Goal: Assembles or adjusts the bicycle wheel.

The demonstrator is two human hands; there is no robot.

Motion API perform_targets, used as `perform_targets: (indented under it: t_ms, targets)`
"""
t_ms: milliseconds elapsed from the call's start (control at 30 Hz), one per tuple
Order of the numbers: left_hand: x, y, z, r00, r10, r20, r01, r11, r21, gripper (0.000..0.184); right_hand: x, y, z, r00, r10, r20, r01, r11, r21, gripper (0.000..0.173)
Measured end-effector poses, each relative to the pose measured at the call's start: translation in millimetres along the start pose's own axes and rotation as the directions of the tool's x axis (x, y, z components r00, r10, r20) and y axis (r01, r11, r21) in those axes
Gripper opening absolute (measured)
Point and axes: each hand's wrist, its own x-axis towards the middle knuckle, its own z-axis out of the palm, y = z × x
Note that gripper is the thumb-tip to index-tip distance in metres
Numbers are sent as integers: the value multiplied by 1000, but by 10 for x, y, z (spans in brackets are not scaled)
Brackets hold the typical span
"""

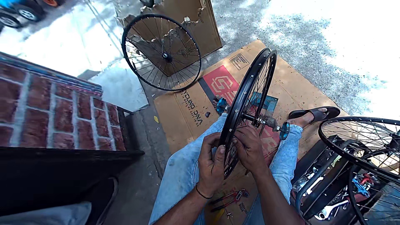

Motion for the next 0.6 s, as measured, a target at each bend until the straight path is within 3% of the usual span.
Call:
perform_targets:
  t_ms: [167, 367, 500, 600]
  targets:
    - [77, 20, 26, 1000, 18, -15, -18, 999, -27, 34, 65, -10, -191, 976, 30, 216, -50, 995, 86, 38]
    - [178, 33, 37, 1000, -10, -24, 9, 1000, -21, 49, 164, -220, -123, 992, -13, 126, -25, 955, 294, 39]
    - [205, -66, 61, 994, 75, -78, -78, 996, -39, 36, 180, -205, -78, 994, 0, 106, -32, 953, 301, 47]
    - [267, -18, 61, 989, 52, -141, -61, 996, -59, 36, 252, -189, -60, 997, -16, 78, -11, 940, 342, 49]
